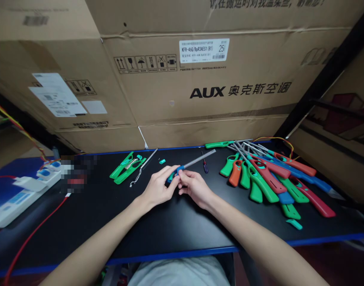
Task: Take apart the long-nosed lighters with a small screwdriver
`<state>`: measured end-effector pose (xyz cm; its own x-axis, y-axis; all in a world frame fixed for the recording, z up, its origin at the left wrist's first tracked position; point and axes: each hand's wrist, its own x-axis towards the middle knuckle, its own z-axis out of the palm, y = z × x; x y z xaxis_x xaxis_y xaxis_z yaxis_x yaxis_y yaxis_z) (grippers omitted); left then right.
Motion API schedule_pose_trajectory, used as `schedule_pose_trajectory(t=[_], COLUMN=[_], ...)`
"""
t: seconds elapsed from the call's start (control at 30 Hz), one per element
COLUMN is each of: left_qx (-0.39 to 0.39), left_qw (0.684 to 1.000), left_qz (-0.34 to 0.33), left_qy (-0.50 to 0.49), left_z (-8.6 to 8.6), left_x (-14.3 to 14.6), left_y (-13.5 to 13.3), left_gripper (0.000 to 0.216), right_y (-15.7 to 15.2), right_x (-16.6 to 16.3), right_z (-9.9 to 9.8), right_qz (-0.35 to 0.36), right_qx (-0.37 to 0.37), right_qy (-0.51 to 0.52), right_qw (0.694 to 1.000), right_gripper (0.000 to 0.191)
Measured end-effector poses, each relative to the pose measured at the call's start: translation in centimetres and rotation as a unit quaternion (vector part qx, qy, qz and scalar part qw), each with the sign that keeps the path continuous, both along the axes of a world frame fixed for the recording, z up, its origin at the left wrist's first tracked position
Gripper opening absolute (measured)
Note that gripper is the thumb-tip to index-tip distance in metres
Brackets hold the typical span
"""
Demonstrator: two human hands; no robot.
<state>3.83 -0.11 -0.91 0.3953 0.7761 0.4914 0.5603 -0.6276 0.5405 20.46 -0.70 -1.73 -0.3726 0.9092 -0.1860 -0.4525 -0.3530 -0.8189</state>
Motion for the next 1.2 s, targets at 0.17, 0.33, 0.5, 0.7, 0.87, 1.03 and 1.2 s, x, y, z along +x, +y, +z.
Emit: schedule_pose_trajectory(t=[0.17,0.33,0.5,0.7,0.87,1.03,1.2], left_qx=[0.003,-0.016,-0.012,-0.045,-0.102,-0.143,-0.302], left_qw=[1.0,0.999,0.999,0.998,0.995,0.989,0.947], left_qz=[0.002,0.017,0.051,0.038,0.017,-0.018,-0.075], left_qy=[0.018,0.022,0.007,0.018,0.017,-0.016,-0.082], left_z=[-0.6,-1.1,-1.1,-0.3,0.1,0.4,1.9], left_x=[0.5,1.0,1.0,0.7,0.0,-0.6,-1.3], left_y=[0.0,-0.2,0.1,0.3,0.8,1.4,1.8], left_gripper=[0.037,0.036,0.038,0.037,0.038,0.036,0.04], right_y=[0.0,-0.3,-0.4,-0.3,0.0,0.2,0.6], right_x=[0.0,-0.5,-0.7,-0.7,-0.3,-0.1,0.4], right_z=[-0.4,-1.1,-1.6,-1.6,-1.5,-1.3,-0.7], right_qz=[-0.026,-0.059,-0.08,-0.074,-0.044,-0.032,-0.103], right_qx=[-0.025,-0.042,-0.033,-0.023,-0.019,0.014,0.103], right_qy=[0.016,0.029,0.015,-0.004,-0.037,-0.133,-0.202], right_qw=[0.999,0.997,0.996,0.997,0.998,0.991,0.968], right_gripper=[0.05,0.048,0.048,0.052,0.054,0.064,0.065])
